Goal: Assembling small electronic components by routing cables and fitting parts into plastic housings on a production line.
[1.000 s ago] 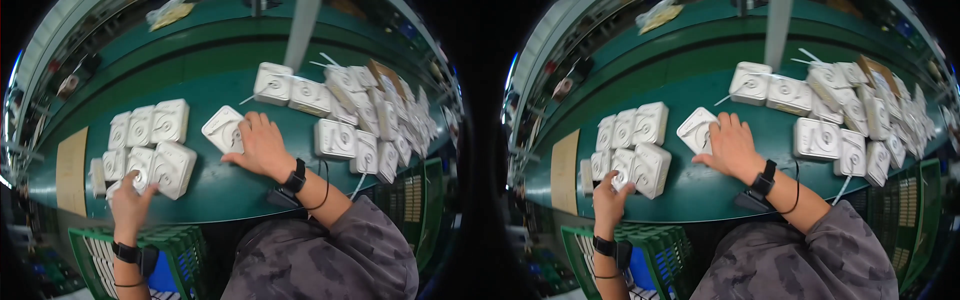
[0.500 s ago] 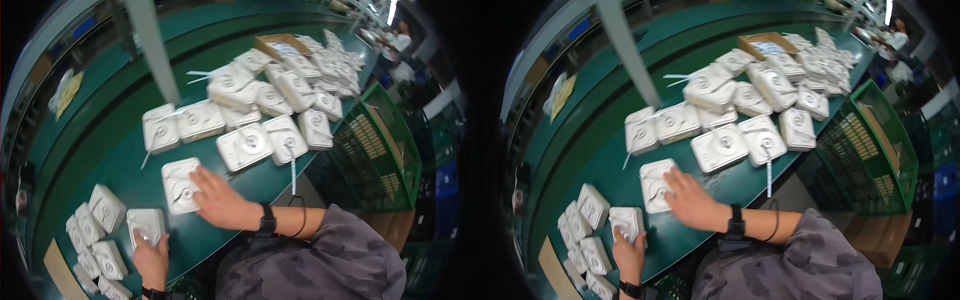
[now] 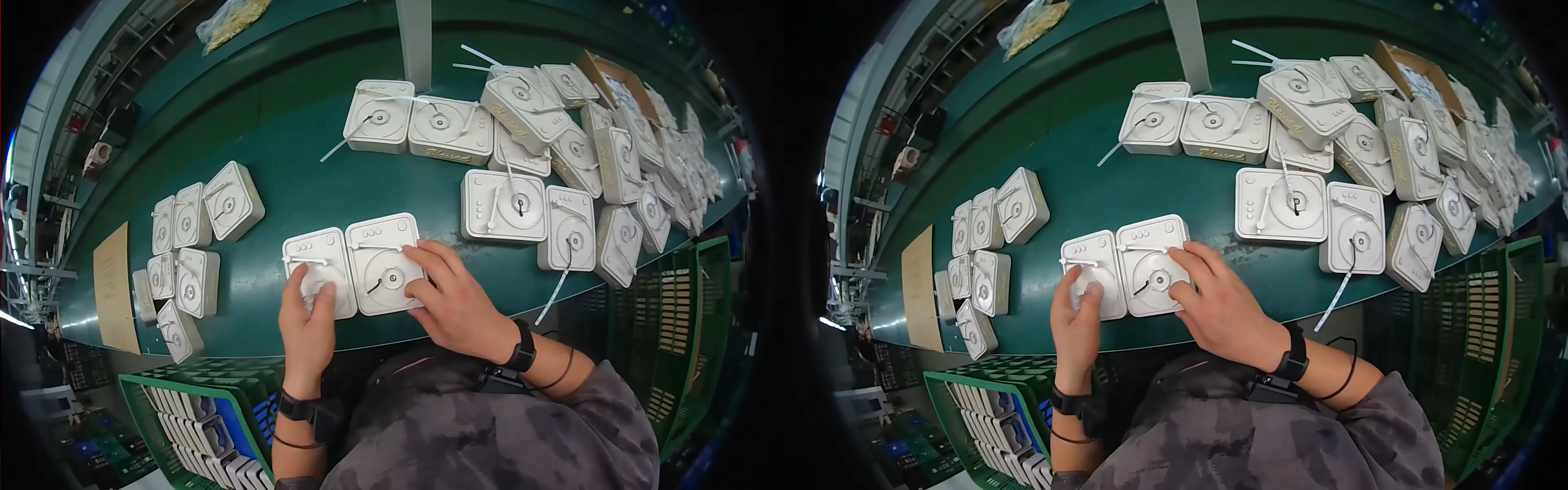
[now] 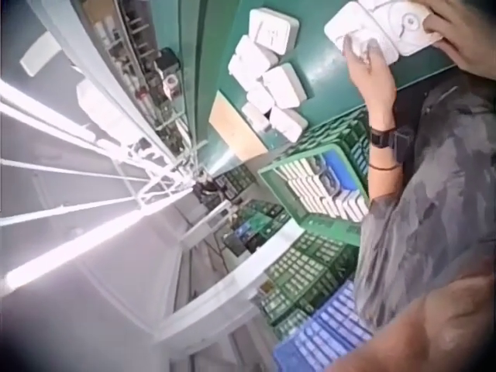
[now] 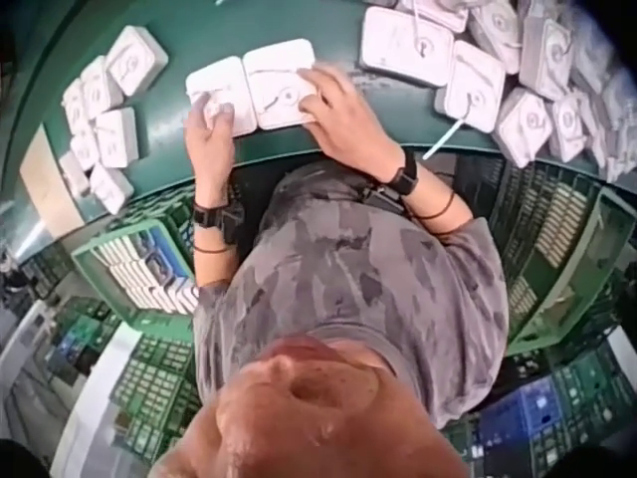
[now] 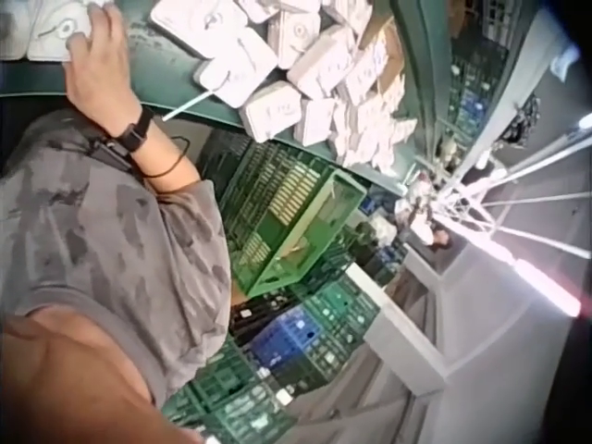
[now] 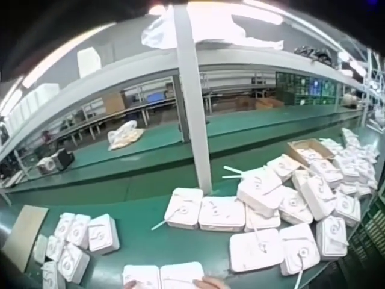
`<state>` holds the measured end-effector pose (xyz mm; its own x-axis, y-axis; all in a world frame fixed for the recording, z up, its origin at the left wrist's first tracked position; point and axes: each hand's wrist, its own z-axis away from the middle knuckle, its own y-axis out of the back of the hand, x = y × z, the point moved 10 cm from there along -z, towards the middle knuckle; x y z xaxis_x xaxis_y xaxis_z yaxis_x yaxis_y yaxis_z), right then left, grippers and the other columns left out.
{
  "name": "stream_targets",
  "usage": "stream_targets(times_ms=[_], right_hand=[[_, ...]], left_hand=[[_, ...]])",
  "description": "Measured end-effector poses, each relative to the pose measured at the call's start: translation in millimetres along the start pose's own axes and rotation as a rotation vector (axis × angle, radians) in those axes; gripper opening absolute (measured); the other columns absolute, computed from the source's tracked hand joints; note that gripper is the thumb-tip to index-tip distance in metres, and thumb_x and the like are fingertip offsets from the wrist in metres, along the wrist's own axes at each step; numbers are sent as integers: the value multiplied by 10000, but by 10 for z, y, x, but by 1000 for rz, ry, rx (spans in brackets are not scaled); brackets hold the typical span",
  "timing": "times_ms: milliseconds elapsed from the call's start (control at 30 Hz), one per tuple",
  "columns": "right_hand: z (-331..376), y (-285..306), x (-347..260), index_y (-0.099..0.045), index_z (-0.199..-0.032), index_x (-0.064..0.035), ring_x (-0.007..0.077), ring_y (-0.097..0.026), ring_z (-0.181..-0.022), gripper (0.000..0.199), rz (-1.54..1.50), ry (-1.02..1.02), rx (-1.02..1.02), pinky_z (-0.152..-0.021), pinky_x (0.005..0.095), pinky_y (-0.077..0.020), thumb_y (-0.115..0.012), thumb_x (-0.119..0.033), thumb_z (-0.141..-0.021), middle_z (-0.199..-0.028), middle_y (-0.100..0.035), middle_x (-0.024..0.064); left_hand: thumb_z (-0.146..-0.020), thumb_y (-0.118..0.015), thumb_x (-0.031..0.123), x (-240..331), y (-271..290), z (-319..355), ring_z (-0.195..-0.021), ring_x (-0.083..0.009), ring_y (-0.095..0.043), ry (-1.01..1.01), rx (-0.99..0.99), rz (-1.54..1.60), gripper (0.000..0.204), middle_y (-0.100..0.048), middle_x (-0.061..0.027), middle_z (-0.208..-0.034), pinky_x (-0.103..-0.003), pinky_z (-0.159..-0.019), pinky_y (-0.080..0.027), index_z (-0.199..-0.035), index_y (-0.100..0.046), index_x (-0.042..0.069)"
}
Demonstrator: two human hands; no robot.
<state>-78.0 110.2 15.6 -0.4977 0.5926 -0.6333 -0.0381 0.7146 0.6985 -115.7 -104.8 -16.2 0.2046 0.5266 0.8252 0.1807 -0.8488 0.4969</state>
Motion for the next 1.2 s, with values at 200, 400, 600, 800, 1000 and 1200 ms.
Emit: stream_targets(times_ms=[200, 400, 600, 800, 1000, 1200], right_hand=[[-91, 228, 21, -616, -1074, -17, 435, -489, -1264, 398, -135, -7, 84, -1033, 498, -436, -780, -6, -712, -1344, -534, 192], [-244, 199, -118, -648, -1155, 2, 242, -649, -923, 290, -562, -173, 24, -810, 333, -515, -695, -23, -870, -1079, -660, 126], [-155, -77, -57, -652, -1008, 19, 141, -632, -741, 101, -727, -276, -104, -663, 271, -500, -642, -19, -915, -854, -674, 69], [22, -238, -20, -627, -960, 16, 86, -588, -690, 40, -757, -424, -164, -640, 254, -476, -621, -20, -945, -780, -652, 33], [70, -314, -115, -599, -901, -2, 172, -593, -662, 61, -645, -445, -329, -622, 311, -466, -614, -49, -937, -788, -641, 83], [17, -243, -233, -618, -941, 15, 218, -635, -702, 88, -513, -184, -227, -628, 323, -488, -669, -39, -894, -791, -641, 104]], left_hand=[[-949, -614, 40, 319, -553, 515, -470, -35, -301, 932, -435, 1151, 278, -384, 62, -655, -222, -426, -215, -1220, -552, 49], [-934, -657, 12, 597, -907, 738, -520, -17, -329, 1011, -779, 1225, 217, -435, 66, -744, -204, -449, -234, -1094, -531, 88], [-955, -674, 66, 576, -947, 970, -528, -13, -324, 1009, -894, 1215, 184, -449, 64, -757, -210, -453, -227, -1071, -531, 72], [-966, -692, 166, 463, -868, 1169, -566, -17, -350, 987, -973, 1216, 210, -452, 65, -756, -214, -499, -276, -1087, -563, 52], [-963, -699, 249, 464, -816, 1117, -640, -30, -403, 592, -1029, 965, 267, -473, 62, -736, -209, -582, -319, -1072, -588, 32], [-1018, -600, 377, 429, -829, 1148, -565, -33, -322, 730, -1081, 1156, 351, -415, 66, -694, -216, -510, -245, -1034, -586, 26]])
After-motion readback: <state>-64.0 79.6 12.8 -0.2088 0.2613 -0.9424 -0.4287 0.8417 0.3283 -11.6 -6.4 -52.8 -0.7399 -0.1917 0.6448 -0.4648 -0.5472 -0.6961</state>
